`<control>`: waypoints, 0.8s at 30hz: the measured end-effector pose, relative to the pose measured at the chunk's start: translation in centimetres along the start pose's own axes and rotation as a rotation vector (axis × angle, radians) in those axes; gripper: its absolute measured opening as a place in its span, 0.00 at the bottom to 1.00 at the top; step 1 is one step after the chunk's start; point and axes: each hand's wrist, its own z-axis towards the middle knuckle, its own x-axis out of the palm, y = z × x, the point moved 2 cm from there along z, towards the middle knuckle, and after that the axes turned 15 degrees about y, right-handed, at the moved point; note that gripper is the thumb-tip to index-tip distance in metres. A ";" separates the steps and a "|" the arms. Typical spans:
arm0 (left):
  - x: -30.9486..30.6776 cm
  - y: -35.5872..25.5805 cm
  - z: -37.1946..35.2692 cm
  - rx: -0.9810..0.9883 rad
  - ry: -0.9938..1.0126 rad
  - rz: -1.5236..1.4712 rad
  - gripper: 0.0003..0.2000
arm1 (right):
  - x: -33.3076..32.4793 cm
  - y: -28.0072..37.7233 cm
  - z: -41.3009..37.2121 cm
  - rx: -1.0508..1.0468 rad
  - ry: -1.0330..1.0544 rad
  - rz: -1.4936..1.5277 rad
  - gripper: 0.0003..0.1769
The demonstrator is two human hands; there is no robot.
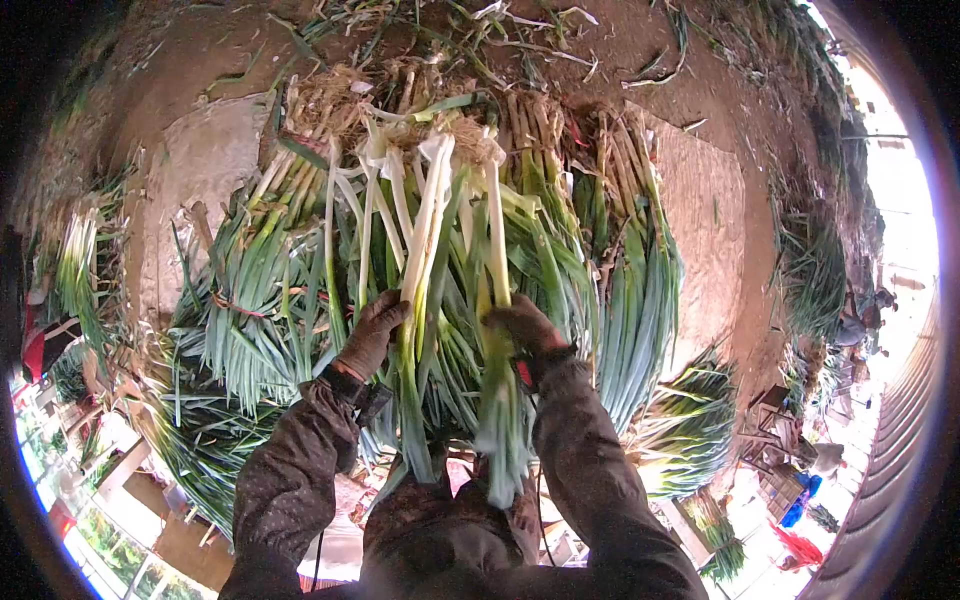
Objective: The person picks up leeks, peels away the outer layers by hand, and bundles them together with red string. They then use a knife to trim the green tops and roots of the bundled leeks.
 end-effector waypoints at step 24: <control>15.4 -6.6 2.4 0.330 -0.028 -0.005 0.12 | -8.0 10.9 -13.0 -0.241 -0.348 -0.707 0.22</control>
